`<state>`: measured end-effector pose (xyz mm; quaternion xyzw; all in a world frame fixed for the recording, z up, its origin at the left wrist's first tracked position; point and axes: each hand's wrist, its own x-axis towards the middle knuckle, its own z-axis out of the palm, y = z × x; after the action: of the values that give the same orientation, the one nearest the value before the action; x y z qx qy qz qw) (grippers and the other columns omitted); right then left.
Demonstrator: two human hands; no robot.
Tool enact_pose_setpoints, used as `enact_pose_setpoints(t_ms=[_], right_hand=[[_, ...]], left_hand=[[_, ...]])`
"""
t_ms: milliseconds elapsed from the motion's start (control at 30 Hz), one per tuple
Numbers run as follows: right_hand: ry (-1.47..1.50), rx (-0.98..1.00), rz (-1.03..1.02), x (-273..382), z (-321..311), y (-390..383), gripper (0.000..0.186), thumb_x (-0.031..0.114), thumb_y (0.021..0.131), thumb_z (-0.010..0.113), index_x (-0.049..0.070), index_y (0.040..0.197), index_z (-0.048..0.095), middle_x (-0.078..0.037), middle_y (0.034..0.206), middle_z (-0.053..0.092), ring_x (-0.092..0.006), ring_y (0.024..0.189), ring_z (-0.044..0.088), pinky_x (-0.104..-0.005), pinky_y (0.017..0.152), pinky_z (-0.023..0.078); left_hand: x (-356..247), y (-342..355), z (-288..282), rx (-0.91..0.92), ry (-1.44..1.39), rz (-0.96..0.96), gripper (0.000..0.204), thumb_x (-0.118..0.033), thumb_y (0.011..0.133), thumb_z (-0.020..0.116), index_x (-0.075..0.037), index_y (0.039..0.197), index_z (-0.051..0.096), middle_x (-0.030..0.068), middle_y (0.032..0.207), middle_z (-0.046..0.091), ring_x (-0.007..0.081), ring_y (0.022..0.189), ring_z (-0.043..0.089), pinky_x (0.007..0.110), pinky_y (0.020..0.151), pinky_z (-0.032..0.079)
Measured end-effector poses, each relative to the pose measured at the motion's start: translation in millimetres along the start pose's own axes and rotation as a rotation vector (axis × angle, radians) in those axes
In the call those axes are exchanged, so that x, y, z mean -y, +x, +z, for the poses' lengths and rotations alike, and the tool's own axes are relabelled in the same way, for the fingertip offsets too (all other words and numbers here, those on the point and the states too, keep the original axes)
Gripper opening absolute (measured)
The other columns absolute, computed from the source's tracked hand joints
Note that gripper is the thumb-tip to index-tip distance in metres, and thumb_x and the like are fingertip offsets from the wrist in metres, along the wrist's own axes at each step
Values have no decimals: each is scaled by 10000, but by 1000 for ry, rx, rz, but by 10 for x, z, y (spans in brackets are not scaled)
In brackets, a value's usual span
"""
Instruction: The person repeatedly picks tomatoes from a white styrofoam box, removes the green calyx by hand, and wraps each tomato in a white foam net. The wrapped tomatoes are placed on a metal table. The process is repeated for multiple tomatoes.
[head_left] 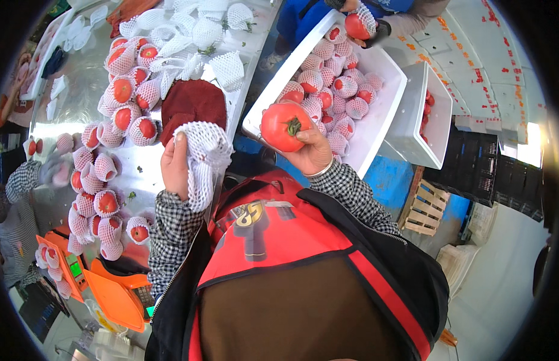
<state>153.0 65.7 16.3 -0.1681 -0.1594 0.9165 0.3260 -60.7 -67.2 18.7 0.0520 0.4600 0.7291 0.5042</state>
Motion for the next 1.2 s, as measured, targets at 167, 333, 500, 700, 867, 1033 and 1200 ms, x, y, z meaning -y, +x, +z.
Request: enact_pose_setpoints(t_ms=[167, 333, 500, 700, 867, 1033, 1200], right_hand=[[-36, -13, -33, 33, -70, 8, 684, -38, 677, 632, 26, 1312, 389, -133, 1209, 521, -271, 1149, 534, -416, 1029, 424], [-203, -51, -52, -2, -60, 18, 678, -19, 680, 655, 30, 1306, 399, -122, 1202, 520, -248, 1137, 535, -382, 1006, 437], [-1055, 51, -219, -44, 132, -31, 655, 163, 713, 711, 12, 1294, 449, -137, 1201, 513, -274, 1102, 525, -389, 979, 417], [-1930, 158, -788, 84, 377, -112, 548, 274, 733, 733, 69, 1223, 599, -153, 1177, 518, -340, 1085, 507, -438, 942, 406], [-1982, 159, -890, -17, 440, -125, 315, 154, 741, 724, 110, 1052, 697, -56, 1049, 578, -269, 937, 529, -391, 827, 421], [-1865, 184, -736, -84, 431, -104, 246, 97, 727, 729, 72, 970, 695, -58, 976, 566, -258, 867, 529, -368, 739, 434], [-1733, 149, -590, -145, 479, -68, 260, 67, 731, 718, 42, 988, 688, -84, 982, 562, -266, 881, 534, -361, 743, 449]], left_hand=[[252, -49, -24, 40, 488, 98, 154, -125, 960, 567, 9, 1013, 623, 24, 906, 665, 72, 793, 589, 225, 704, 474], [304, -97, 368, 316, 1150, 297, 798, -176, 724, 818, -1, 1363, 373, 124, 1099, 615, 187, 950, 606, 286, 794, 487], [467, -81, 639, 406, 807, 165, 1121, -157, 592, 891, -3, 1452, 189, 197, 1201, 559, 254, 1105, 595, 354, 931, 499], [519, -61, 614, 339, 887, 364, 900, -201, 619, 866, -4, 1313, 327, 197, 1148, 590, 264, 1040, 629, 361, 877, 523], [440, -136, 608, 182, 1098, 435, 823, -267, 633, 853, -16, 1244, 363, 223, 1070, 614, 342, 953, 660, 388, 796, 541], [374, -185, 541, 130, 1183, 382, 809, -313, 641, 846, -15, 1224, 371, 223, 1042, 615, 364, 936, 657, 401, 772, 540], [380, -207, 461, 135, 1138, 312, 828, -329, 631, 846, -5, 1226, 370, 221, 1034, 617, 358, 928, 660, 400, 770, 541]])
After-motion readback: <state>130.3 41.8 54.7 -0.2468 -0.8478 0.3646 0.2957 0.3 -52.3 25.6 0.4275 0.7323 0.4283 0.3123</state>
